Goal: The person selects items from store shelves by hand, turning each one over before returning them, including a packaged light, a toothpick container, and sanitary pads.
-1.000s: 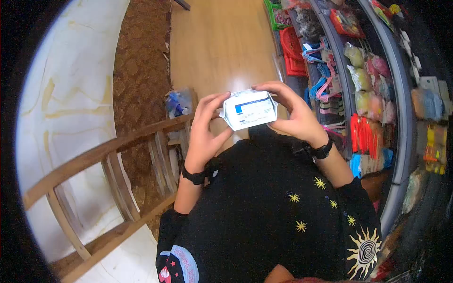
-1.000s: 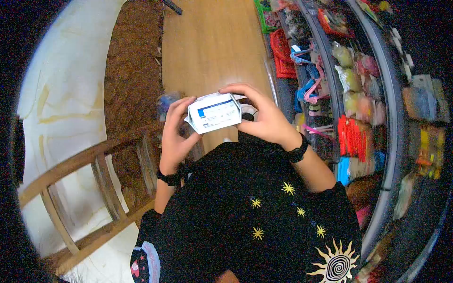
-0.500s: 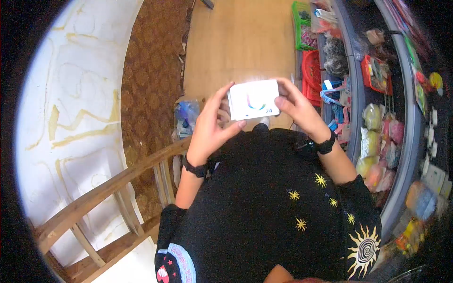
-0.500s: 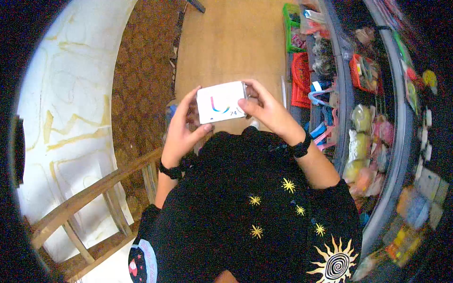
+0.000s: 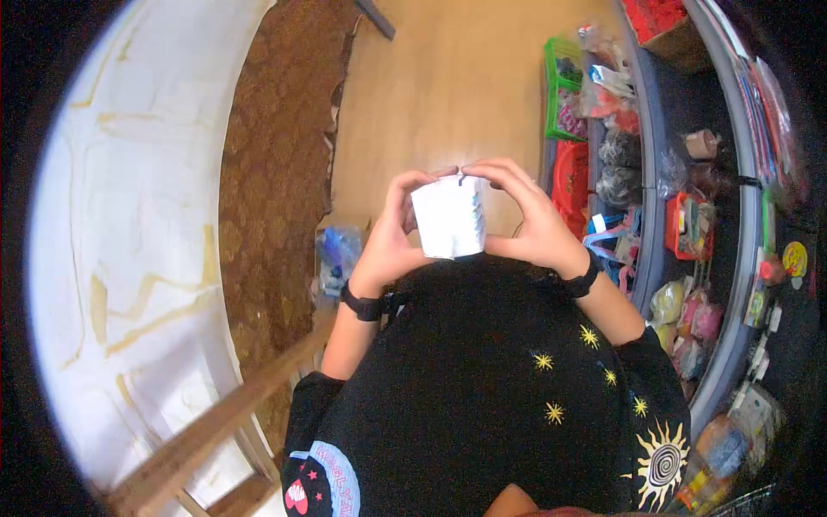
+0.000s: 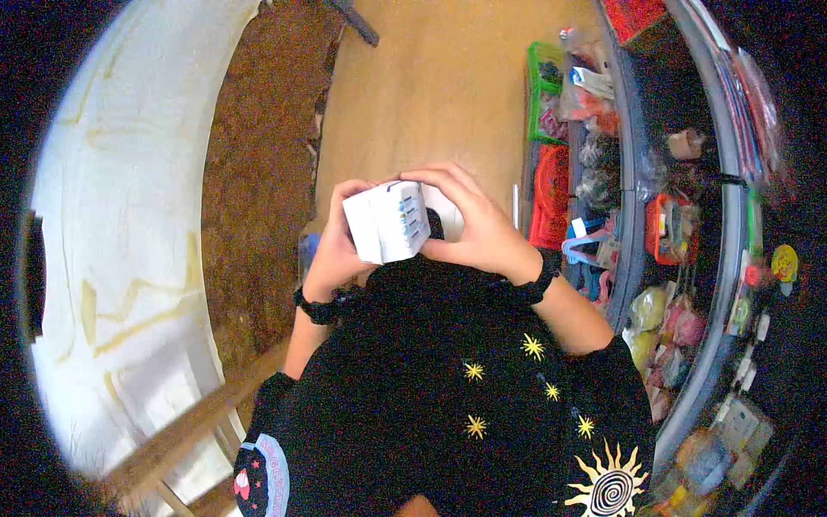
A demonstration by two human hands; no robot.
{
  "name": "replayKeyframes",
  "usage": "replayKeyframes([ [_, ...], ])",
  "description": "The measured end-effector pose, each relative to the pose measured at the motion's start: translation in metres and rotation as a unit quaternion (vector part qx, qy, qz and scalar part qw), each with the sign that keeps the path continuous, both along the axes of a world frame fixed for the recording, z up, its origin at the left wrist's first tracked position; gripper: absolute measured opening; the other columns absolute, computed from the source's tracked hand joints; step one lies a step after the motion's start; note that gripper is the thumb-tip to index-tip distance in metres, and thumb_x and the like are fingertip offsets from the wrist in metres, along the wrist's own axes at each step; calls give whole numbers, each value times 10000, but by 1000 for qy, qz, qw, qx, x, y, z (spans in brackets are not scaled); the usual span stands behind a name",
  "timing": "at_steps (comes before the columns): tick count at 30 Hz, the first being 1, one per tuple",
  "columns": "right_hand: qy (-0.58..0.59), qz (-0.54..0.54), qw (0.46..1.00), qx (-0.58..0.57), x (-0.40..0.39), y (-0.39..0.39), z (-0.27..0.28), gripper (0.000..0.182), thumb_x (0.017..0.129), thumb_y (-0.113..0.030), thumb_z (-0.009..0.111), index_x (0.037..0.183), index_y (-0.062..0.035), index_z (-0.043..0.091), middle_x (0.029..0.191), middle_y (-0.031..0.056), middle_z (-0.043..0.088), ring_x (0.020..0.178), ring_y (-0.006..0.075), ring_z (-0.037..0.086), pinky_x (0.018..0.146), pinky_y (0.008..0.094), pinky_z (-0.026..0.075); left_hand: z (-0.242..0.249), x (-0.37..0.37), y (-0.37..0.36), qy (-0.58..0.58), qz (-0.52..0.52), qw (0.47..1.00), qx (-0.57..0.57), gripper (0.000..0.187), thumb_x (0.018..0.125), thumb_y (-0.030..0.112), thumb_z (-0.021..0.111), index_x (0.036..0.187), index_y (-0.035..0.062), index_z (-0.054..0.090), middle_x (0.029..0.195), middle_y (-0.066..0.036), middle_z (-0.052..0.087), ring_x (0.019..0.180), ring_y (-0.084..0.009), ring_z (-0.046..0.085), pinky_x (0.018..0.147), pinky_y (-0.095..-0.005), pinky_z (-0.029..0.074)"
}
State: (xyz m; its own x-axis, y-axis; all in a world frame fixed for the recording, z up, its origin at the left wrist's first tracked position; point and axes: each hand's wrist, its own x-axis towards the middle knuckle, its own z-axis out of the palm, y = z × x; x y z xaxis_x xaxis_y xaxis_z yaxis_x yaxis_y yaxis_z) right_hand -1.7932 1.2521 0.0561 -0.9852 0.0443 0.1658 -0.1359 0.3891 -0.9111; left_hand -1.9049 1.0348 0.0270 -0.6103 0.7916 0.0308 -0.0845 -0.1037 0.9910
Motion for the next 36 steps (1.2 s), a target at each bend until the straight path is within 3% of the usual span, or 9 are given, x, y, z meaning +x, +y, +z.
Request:
replayKeyframes([
  [4, 16, -57, 997, 57, -35, 34, 26, 749, 672, -179, 818, 1376, -78, 584, 1263, 167, 527, 1222, 349, 561, 1078, 424, 441, 2, -75, 43, 222, -44, 973, -43, 986, 624, 145, 942, 1448, 57, 408, 1443, -150, 503, 1304, -260, 537, 1121, -418, 409],
  [6, 29, -106, 987, 113, -53, 48, 33, 739, 650, -226, 841, 1340, -78, 620, 1201, 156, 522, 1176, 334, 572, 1031, 418, 468, 7, -107, 53, 77, -104, 991, -34, 1024, 637, 109, 931, 1501, 49, 383, 1474, -179, 489, 1215, -253, 587, 1067, -403, 462],
  [9, 31, -121, 983, 137, -76, 58, 37, 732, 658, -220, 842, 1345, -95, 624, 1201, 160, 518, 1169, 341, 576, 1008, 420, 483, 26, -135, 62, 114, -110, 986, -40, 1015, 685, 58, 888, 1538, 50, 339, 1480, -186, 483, 1141, -233, 623, 986, -371, 516],
  [13, 28, -140, 979, 143, -106, 78, 34, 732, 663, -217, 844, 1353, -110, 623, 1201, 164, 516, 1159, 351, 581, 992, 418, 494, 26, -172, 97, 179, -98, 975, -89, 788, 701, 15, 822, 1421, 52, 504, 1374, -96, 588, 1011, -166, 645, 893, -308, 528],
  [25, 9, -181, 974, 136, -178, 201, 14, 729, 691, -188, 826, 1366, -96, 570, 1258, 173, 519, 1203, 379, 572, 1004, 444, 502, 27, -254, 232, 218, -95, 967, -86, 753, 672, 4, 809, 1379, 43, 551, 1223, -89, 613, 944, -152, 649, 878, -295, 524],
  [27, 45, -215, 956, 196, -189, 221, 4, 719, 678, -168, 834, 1323, -66, 534, 1249, 176, 524, 1205, 392, 572, 1007, 449, 499, 30, -262, 260, 230, -97, 965, -75, 745, 665, 23, 824, 1363, 48, 565, 1237, -98, 606, 959, -163, 646, 877, -298, 521],
  [31, 35, -240, 961, 130, -196, 246, -8, 747, 668, -131, 869, 1306, -60, 487, 1260, 155, 540, 1226, 363, 579, 1035, 434, 491, 53, -266, 317, 298, -165, 940, -13, 740, 648, 98, 875, 1331, 58, 594, 1276, -120, 591, 1031, -216, 628, 909, -343, 514],
  [33, 55, -271, 960, -36, -196, 257, -12, 800, 651, -89, 906, 1314, -73, 459, 1282, 134, 549, 1250, 314, 576, 1068, 419, 478, 56, -269, 346, 313, -187, 931, 20, 797, 641, 143, 898, 1364, 67, 571, 1321, -125, 583, 1116, -260, 604, 971, -380, 498],
  [36, 73, -325, 941, -66, -188, 278, -28, 910, 654, -86, 934, 1374, -65, 378, 1305, 122, 546, 1274, 249, 555, 1080, 406, 468, 53, -279, 388, 416, -182, 890, 42, 829, 653, 144, 895, 1397, 69, 537, 1356, -134, 582, 1193, -270, 587, 1011, -390, 485],
])
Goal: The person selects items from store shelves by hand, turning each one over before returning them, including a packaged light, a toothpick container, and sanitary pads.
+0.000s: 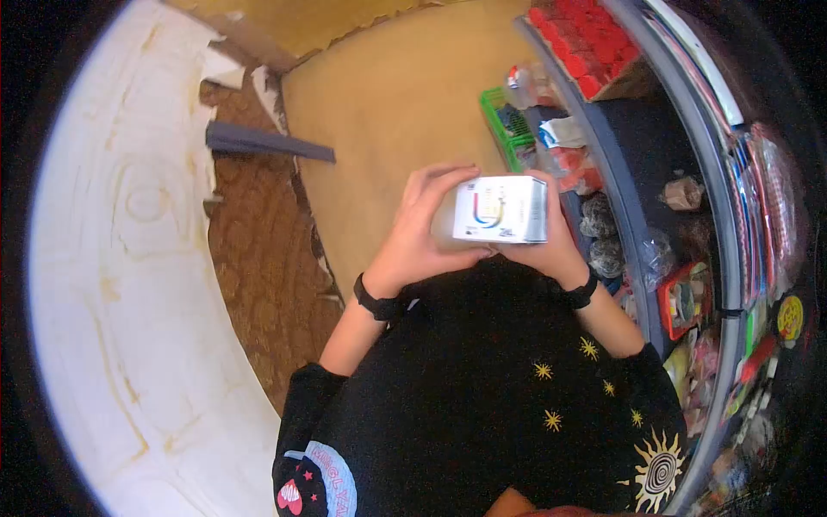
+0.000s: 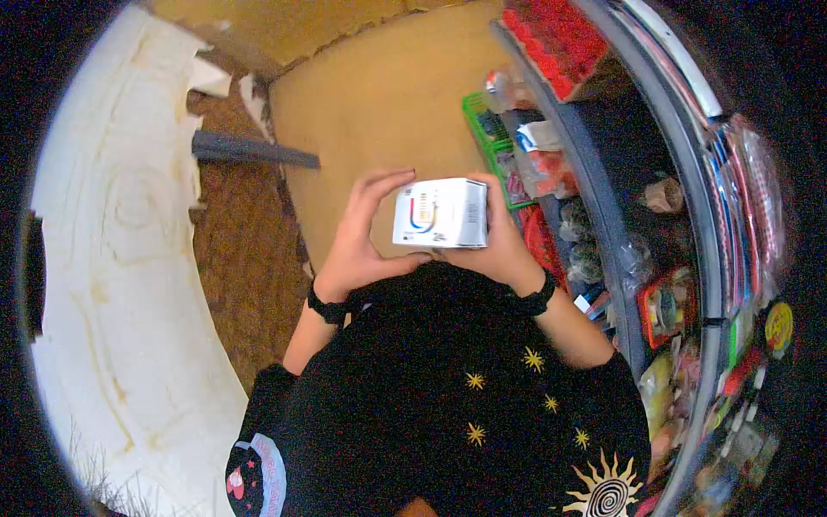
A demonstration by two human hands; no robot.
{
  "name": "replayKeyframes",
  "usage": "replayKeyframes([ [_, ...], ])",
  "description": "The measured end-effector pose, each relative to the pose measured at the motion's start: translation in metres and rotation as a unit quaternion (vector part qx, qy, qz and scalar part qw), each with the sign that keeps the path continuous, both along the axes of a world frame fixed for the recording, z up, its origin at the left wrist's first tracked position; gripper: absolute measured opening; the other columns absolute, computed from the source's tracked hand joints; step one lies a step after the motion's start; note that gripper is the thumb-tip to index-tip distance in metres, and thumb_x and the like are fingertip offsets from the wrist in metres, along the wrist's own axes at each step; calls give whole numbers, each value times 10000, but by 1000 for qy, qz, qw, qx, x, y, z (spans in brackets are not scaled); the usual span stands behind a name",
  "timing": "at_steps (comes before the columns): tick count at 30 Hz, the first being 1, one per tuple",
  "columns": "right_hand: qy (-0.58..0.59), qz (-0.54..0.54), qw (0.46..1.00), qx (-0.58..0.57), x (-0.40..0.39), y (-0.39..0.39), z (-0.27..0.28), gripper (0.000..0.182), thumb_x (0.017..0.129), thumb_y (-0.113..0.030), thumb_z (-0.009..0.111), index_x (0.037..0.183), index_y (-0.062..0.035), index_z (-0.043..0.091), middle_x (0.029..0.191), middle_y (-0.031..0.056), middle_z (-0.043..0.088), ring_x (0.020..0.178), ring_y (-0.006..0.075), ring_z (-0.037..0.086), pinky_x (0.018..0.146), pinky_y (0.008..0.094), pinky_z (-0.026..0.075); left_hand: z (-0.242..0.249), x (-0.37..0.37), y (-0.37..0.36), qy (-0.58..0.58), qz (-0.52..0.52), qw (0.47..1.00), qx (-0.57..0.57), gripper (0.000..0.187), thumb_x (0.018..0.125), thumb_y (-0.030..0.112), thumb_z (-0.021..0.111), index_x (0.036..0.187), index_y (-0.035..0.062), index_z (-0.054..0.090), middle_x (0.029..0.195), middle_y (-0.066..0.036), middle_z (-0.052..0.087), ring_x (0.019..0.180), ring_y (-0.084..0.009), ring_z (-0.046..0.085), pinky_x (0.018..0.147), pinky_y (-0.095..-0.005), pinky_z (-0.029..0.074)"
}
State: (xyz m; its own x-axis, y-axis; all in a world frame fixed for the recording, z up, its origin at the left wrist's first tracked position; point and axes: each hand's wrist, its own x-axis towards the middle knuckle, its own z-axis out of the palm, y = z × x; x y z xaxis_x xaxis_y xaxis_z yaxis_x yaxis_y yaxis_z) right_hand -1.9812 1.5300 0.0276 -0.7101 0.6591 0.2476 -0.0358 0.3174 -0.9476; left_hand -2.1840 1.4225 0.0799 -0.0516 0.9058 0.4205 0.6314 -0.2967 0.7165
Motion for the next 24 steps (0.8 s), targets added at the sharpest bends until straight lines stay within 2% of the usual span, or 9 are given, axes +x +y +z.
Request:
replayKeyframes([
  [2, 31, -27, 993, -109, 4, 9, -2, 963, 677, -92, 932, 1410, -60, 308, 1323, 113, 536, 1289, 219, 531, 1077, 392, 461, -17, -7, 23, -143, -51, 984, -94, 845, 669, 135, 886, 1422, 68, 508, 1379, -139, 577, 1253, -265, 566, 1025, -389, 479],
  [5, 10, -87, 995, -45, 8, 18, -3, 992, 672, -76, 928, 1447, -51, 309, 1364, 115, 515, 1282, 218, 535, 1076, 389, 463, -28, -19, 61, -210, -137, 957, -148, 834, 681, 124, 874, 1428, 71, 507, 1384, -144, 574, 1266, -261, 563, 1007, -391, 490],
  [9, 52, -142, 980, -133, 21, 24, 17, 966, 748, -31, 861, 1518, -42, 278, 1431, 117, 480, 1304, 223, 519, 1084, 394, 456, -22, -34, 122, -79, -240, 961, -109, 843, 680, 117, 870, 1439, 85, 505, 1390, -143, 564, 1260, -257, 564, 981, -385, 504],
  [11, 158, -163, 924, -308, 18, 15, 29, 884, 848, -8, 754, 1570, -54, 246, 1488, 110, 442, 1350, 220, 480, 1053, 370, 482, -8, -39, 142, -63, -269, 956, -102, 831, 682, 112, 865, 1434, 93, 512, 1392, -142, 556, 1241, -261, 566, 954, -376, 513],
  [12, 155, -159, 923, -315, 18, 12, 34, 768, 924, -3, 656, 1575, -71, 254, 1498, 108, 446, 1366, 207, 469, 956, 316, 540, -5, -41, 153, -54, -299, 948, -95, 831, 682, 112, 865, 1434, 93, 512, 1392, -142, 556, 1241, -261, 566, 954, -376, 513],
  [17, 162, -321, 890, -279, -1, -12, 41, 741, 945, -46, 676, 1569, -78, 278, 1467, 103, 487, 1279, 189, 550, 767, 271, 593, -23, -38, 185, -136, -399, 895, -148, 872, 731, 151, 853, 1495, 85, 436, 1447, -125, 488, 1194, -234, 560, 923, -374, 542],
  [18, 169, -356, 878, -271, -5, -19, 40, 748, 938, -37, 684, 1568, -75, 281, 1467, 102, 487, 1279, 191, 551, 754, 274, 595, -29, -34, 191, -137, -427, 880, -157, 872, 731, 151, 853, 1495, 85, 436, 1447, -125, 488, 1194, -234, 560, 923, -374, 542],
  [20, 179, -421, 846, -273, -12, -34, 39, 777, 915, -4, 700, 1568, -66, 284, 1480, 105, 478, 1297, 195, 544, 727, 275, 598, -39, -30, 201, -369, -422, 752, -347, 850, 772, 125, 836, 1514, 83, 423, 1456, -127, 464, 1215, -227, 552, 841, -330, 582],
  [24, 139, -512, 806, -263, -25, -72, 44, 813, 904, -28, 721, 1584, -58, 276, 1502, 118, 460, 1312, 202, 542, 759, 277, 593, -49, -19, 214, -272, -529, 670, -445, 823, 820, 120, 813, 1530, 71, 399, 1460, -122, 481, 1213, -201, 560, 801, -287, 583],
])
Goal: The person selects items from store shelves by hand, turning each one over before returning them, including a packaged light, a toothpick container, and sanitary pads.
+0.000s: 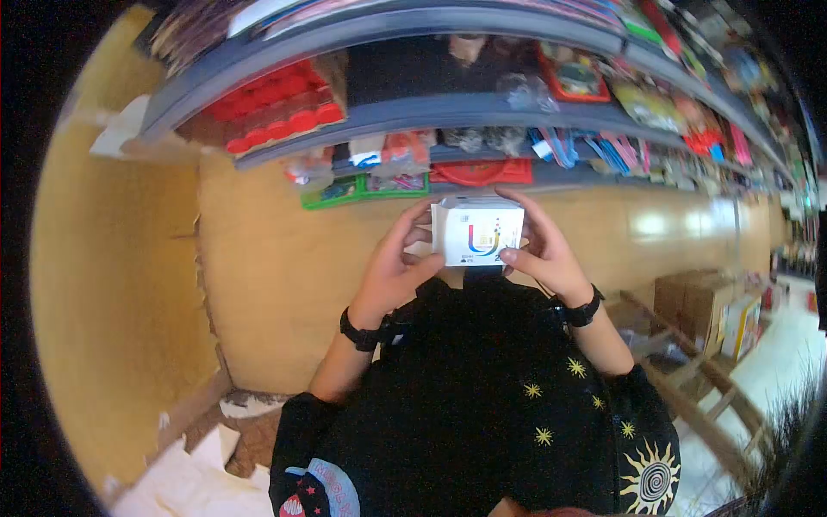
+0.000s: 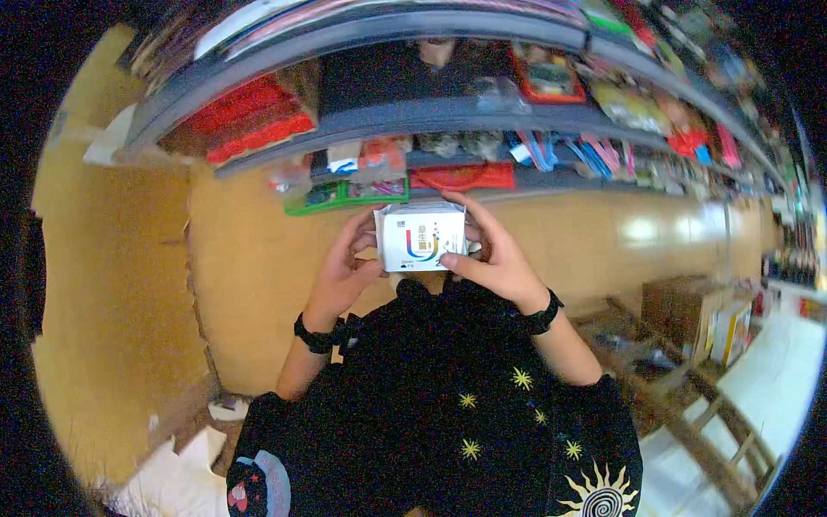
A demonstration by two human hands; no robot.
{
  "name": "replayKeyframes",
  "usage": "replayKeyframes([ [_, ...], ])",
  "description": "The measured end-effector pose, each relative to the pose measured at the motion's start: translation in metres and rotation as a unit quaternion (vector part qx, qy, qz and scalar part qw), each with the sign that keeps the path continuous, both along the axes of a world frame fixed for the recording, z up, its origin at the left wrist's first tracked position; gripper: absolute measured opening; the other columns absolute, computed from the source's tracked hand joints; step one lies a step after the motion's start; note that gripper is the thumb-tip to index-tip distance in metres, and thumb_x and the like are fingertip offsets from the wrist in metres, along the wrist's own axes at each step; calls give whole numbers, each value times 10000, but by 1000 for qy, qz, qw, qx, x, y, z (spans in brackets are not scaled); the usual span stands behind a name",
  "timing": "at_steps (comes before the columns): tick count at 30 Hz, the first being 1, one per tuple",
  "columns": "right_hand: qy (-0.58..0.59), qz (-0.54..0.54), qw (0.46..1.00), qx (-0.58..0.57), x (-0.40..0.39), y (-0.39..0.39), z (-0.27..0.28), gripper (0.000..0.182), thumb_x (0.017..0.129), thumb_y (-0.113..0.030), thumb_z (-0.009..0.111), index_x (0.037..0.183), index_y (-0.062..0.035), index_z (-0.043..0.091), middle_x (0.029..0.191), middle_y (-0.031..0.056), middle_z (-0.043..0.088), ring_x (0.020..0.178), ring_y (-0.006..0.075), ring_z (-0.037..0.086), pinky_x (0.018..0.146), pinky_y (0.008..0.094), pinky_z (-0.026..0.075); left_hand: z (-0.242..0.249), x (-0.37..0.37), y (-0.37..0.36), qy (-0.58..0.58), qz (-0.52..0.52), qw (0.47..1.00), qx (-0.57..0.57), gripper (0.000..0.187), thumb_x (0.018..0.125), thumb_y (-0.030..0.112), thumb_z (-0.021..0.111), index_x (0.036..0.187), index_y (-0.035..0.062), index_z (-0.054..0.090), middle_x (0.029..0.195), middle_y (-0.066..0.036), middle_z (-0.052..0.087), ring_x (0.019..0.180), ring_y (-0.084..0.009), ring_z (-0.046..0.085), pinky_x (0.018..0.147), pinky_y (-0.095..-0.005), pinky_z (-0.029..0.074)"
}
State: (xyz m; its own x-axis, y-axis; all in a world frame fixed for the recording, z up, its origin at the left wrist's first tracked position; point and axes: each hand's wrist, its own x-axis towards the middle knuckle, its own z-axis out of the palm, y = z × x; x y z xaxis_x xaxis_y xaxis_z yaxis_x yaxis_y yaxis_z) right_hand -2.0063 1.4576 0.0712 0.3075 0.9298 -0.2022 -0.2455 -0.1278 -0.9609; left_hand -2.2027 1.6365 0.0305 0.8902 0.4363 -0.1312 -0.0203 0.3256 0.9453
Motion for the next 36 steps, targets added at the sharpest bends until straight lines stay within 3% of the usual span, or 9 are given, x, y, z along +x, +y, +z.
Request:
replayKeyframes([
  [2, 4, -43, 999, -5, -8, -20, -2, 824, 899, -40, 728, 1587, -55, 275, 1506, 125, 457, 1309, 202, 544, 797, 273, 584, 6, 9, -5, 48, -46, 993, 99, 801, 828, 108, 804, 1522, 57, 405, 1433, -124, 521, 1196, -188, 583, 798, -270, 578],
  [7, -62, -125, 990, 28, -17, -66, 4, 855, 866, -86, 766, 1585, -44, 304, 1512, 133, 460, 1328, 212, 527, 918, 286, 548, 21, 30, -22, -11, -120, 982, 144, 841, 806, 98, 812, 1525, 60, 377, 1461, -120, 500, 1301, -226, 539, 916, -342, 545],
  [9, -212, -137, 966, 46, -17, -89, 14, 859, 833, -115, 795, 1565, -33, 351, 1501, 127, 479, 1353, 223, 500, 962, 316, 533, 24, 36, -34, -47, -133, 974, 175, 848, 778, 86, 833, 1506, 51, 399, 1461, -121, 503, 1323, -234, 527, 973, -365, 526],
  [10, -213, -155, 964, 44, -19, -97, 21, 836, 800, -132, 813, 1534, -44, 423, 1505, 125, 486, 1371, 234, 483, 995, 347, 514, 25, 39, -39, -82, -132, 963, 222, 849, 761, 86, 844, 1490, 41, 412, 1458, -122, 505, 1332, -245, 522, 1035, -390, 483],
  [12, -256, -151, 954, 38, -16, -118, 35, 826, 788, -124, 810, 1524, -53, 443, 1510, 125, 489, 1372, 245, 488, 1003, 361, 510, 35, 44, -52, -111, -132, 948, 268, 840, 733, 95, 854, 1461, 18, 440, 1443, -129, 518, 1354, -268, 507, 1166, -442, 366],
  [15, -304, -135, 941, 67, -2, -142, 37, 810, 759, -112, 804, 1500, -66, 482, 1507, 128, 505, 1376, 275, 494, 1036, 393, 490, 45, 51, -69, -136, -125, 923, 337, 816, 708, 98, 847, 1430, 24, 473, 1431, -146, 529, 1360, -282, 506, 1163, -442, 374],
  [18, -328, -135, 929, 104, 7, -157, 38, 792, 739, -95, 790, 1478, -66, 508, 1485, 135, 537, 1378, 308, 500, 1084, 424, 453, 65, 62, -95, -176, -85, 925, 326, 672, 696, 44, 794, 1334, 45, 584, 1361, -180, 624, 1282, -319, 587, 1098, -424, 432],
  [22, -360, -130, 910, 159, 18, -182, 48, 743, 750, -54, 750, 1458, -57, 525, 1456, 153, 570, 1369, 334, 511, 1136, 440, 405, 71, 71, -129, -186, -75, 921, 333, 651, 692, 28, 781, 1315, 50, 593, 1366, -182, 627, 1286, -316, 587, 1103, -427, 428],
  [36, -359, -171, 894, 206, 61, -306, 32, 692, 778, -14, 764, 1432, -83, 547, 1450, 148, 576, 1351, 330, 537, 1119, 434, 431, 66, 125, -253, -230, -81, 897, 369, 629, 678, 1, 790, 1282, 58, 624, 1332, -184, 643, 1256, -344, 599, 1078, -456, 442],
])
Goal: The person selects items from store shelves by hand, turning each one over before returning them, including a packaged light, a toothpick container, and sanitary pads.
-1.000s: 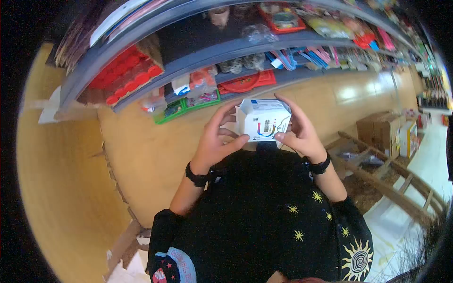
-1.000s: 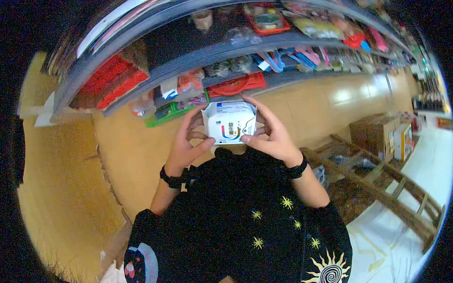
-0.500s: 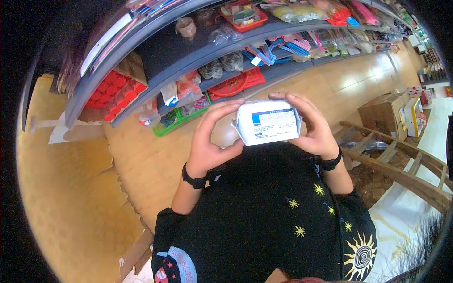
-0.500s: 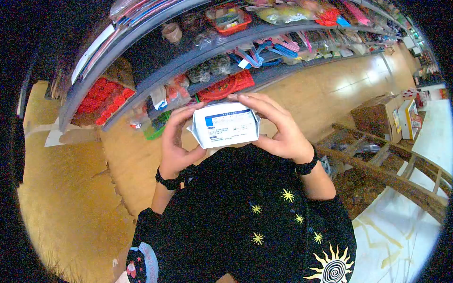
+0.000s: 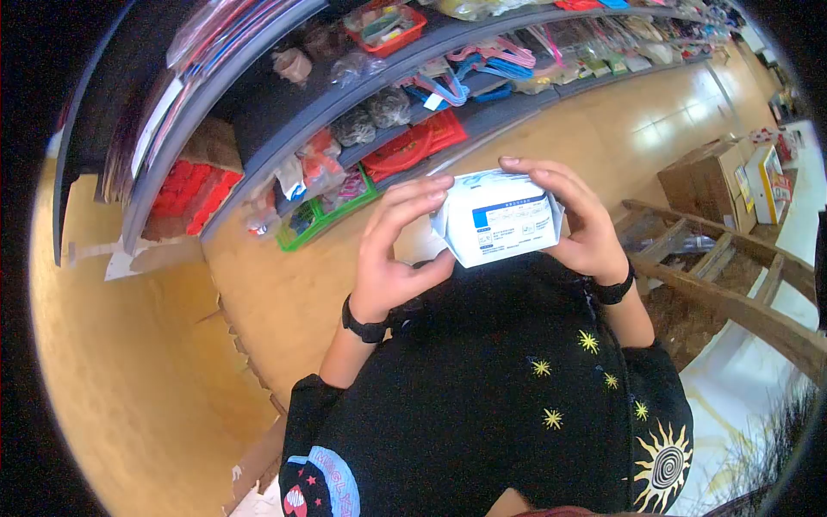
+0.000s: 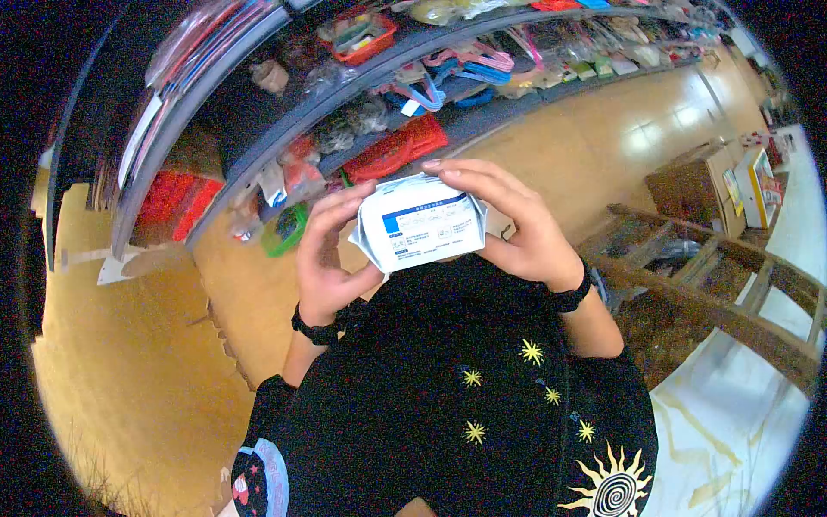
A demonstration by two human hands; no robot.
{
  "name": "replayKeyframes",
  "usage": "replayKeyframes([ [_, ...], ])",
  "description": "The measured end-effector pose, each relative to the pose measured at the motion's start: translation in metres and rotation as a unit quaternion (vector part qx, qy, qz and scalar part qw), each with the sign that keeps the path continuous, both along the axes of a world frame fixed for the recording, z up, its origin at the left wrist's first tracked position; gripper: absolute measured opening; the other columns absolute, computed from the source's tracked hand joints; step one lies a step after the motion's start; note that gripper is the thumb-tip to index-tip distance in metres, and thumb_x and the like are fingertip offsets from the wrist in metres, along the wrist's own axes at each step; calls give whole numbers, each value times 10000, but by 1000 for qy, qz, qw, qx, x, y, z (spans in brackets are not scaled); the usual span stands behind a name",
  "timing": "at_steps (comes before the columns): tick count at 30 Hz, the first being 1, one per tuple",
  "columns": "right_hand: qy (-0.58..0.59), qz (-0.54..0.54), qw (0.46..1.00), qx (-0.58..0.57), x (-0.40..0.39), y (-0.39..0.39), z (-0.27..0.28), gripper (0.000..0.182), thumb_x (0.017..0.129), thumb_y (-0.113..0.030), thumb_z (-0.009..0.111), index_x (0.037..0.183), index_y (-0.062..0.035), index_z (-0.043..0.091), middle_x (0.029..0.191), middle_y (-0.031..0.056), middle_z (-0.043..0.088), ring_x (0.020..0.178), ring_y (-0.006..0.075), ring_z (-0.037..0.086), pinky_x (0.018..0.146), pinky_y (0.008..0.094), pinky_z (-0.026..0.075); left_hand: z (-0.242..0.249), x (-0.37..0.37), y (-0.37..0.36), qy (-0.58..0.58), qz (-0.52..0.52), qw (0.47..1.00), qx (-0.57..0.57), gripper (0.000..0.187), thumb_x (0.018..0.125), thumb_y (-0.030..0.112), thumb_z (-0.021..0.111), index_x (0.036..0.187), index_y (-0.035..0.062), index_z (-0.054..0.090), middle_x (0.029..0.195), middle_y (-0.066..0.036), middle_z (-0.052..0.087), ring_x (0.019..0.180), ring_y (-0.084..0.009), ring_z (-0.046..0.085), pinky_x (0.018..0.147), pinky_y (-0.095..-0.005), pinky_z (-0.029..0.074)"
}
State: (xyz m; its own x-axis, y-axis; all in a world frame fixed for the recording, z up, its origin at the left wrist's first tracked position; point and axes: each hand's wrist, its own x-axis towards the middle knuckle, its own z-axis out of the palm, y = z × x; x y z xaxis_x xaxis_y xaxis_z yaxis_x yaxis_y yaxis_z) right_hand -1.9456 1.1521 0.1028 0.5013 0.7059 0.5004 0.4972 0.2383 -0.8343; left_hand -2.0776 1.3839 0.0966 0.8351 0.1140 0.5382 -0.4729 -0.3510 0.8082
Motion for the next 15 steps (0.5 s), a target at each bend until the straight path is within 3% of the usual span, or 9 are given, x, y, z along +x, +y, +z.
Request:
replayKeyframes([
  [4, 29, -44, 999, -5, -4, -33, -4, 698, 770, -13, 774, 1427, -68, 545, 1442, 147, 583, 1357, 325, 530, 1127, 434, 420, -2, 15, -23, 1, -31, 999, 6, 635, 685, 9, 795, 1293, 61, 623, 1337, -183, 641, 1252, -341, 600, 1060, -449, 459],
  [6, 44, -63, 997, -12, -10, -46, -3, 694, 771, -6, 767, 1426, -62, 545, 1443, 148, 581, 1361, 325, 524, 1131, 433, 413, -7, 20, -26, 21, -79, 996, 35, 711, 712, 46, 814, 1367, 62, 539, 1411, -193, 557, 1332, -336, 540, 1079, -438, 447],
  [15, 93, -125, 986, -58, -30, -62, -14, 743, 766, -11, 769, 1460, -54, 506, 1427, 146, 575, 1351, 289, 520, 1110, 405, 426, -20, 28, -29, 92, -131, 987, 24, 814, 759, 69, 789, 1487, 67, 424, 1484, -198, 501, 1345, -309, 529, 1067, -430, 453],
])
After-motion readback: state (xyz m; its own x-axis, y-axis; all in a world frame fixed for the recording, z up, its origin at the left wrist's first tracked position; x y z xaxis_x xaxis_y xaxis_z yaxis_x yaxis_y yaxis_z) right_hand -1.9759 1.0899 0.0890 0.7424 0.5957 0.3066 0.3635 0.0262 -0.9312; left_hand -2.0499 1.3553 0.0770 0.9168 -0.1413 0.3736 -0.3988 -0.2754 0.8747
